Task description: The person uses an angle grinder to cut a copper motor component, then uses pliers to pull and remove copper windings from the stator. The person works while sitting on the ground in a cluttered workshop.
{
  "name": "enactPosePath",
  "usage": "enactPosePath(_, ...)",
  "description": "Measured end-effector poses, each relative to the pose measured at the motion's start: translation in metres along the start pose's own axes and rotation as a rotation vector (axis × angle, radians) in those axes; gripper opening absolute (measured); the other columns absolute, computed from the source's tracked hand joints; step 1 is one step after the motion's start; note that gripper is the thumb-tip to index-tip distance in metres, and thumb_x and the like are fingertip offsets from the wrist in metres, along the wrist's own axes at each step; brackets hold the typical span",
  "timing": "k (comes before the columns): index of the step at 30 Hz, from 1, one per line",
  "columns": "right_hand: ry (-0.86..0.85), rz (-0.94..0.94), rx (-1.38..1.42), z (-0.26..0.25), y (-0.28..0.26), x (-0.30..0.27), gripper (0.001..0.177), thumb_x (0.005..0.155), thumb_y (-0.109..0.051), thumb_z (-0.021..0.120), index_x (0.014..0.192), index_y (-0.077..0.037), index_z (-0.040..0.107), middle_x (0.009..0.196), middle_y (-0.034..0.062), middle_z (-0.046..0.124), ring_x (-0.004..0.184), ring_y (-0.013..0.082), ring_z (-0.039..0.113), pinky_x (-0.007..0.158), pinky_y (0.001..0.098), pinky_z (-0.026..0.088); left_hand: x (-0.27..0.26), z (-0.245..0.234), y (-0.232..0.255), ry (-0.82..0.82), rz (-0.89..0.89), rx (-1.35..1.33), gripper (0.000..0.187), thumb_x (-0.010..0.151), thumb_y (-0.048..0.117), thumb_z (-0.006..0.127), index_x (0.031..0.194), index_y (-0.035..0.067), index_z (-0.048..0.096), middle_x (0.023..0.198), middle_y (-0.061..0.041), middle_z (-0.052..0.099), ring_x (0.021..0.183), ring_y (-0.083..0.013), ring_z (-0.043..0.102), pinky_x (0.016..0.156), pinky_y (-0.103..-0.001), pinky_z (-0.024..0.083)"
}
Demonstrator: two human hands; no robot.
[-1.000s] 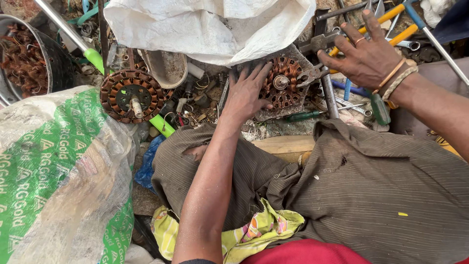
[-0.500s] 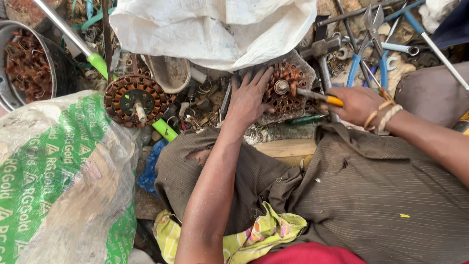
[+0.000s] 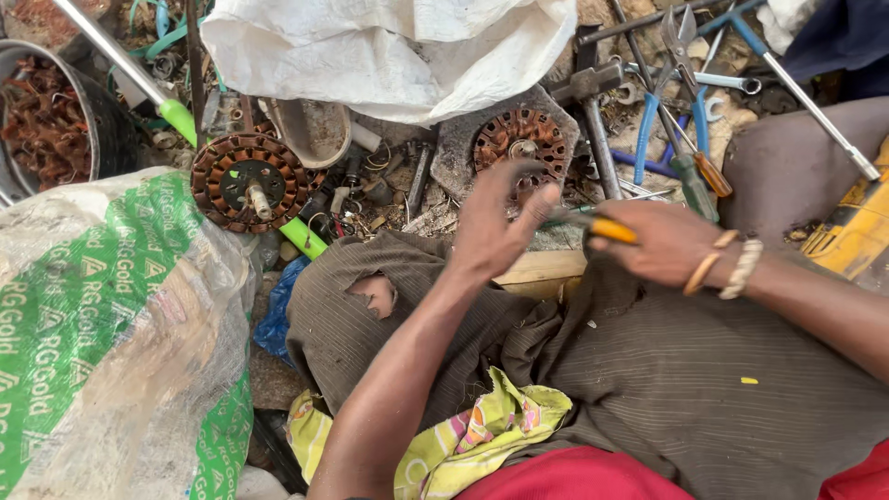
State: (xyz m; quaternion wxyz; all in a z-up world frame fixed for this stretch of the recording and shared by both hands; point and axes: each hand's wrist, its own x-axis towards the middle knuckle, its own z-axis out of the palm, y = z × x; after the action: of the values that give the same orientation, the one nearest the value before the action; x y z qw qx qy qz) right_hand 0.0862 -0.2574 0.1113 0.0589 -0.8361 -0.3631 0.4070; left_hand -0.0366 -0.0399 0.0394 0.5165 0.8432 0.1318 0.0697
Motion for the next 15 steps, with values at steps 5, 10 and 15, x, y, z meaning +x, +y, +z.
enactPosePath(5,-0.268,0.107,0.093,0.0,-0.015,0.017,0.05,0.095,-0.058,0.047,0.133,-0.027,0.058,0.086,0.0115,0.074,0.076,0.0269,0.072,0.07,0.0462,0.056,0.014,0.0,-0.004,0.173,-0.202,-0.188,0.075,0.111,0.063,0.042,0.064,0.005,0.056,0.056,0.004,0.043,0.046,-0.0142,0.037,0.044,-0.034,0.029)
enactPosePath(10,-0.143,0.174,-0.098,-0.033,0.03,0.022,0.055,0.095,-0.058,0.04,0.145,-0.039,0.052,0.107,0.0047,0.07,0.081,0.0178,0.069,0.071,0.0402,0.058,0.039,-0.014,-0.002,0.109,-0.135,0.18,0.054,0.092,0.059,0.064,0.103,0.007,0.069,0.058,0.003,0.056,0.046,-0.0116,0.051,0.041,-0.03,0.036)
enactPosePath(15,0.091,0.287,-0.222,-0.053,0.063,0.027,0.055,0.104,-0.044,0.045,0.157,-0.027,0.045,0.119,0.0144,0.066,0.091,0.0325,0.069,0.081,0.0489,0.06,0.047,-0.001,0.007,0.224,0.179,0.363,0.04,0.089,0.044,0.075,0.101,0.005,0.074,0.082,-0.005,0.066,0.062,-0.017,0.064,0.051,-0.034,0.049)
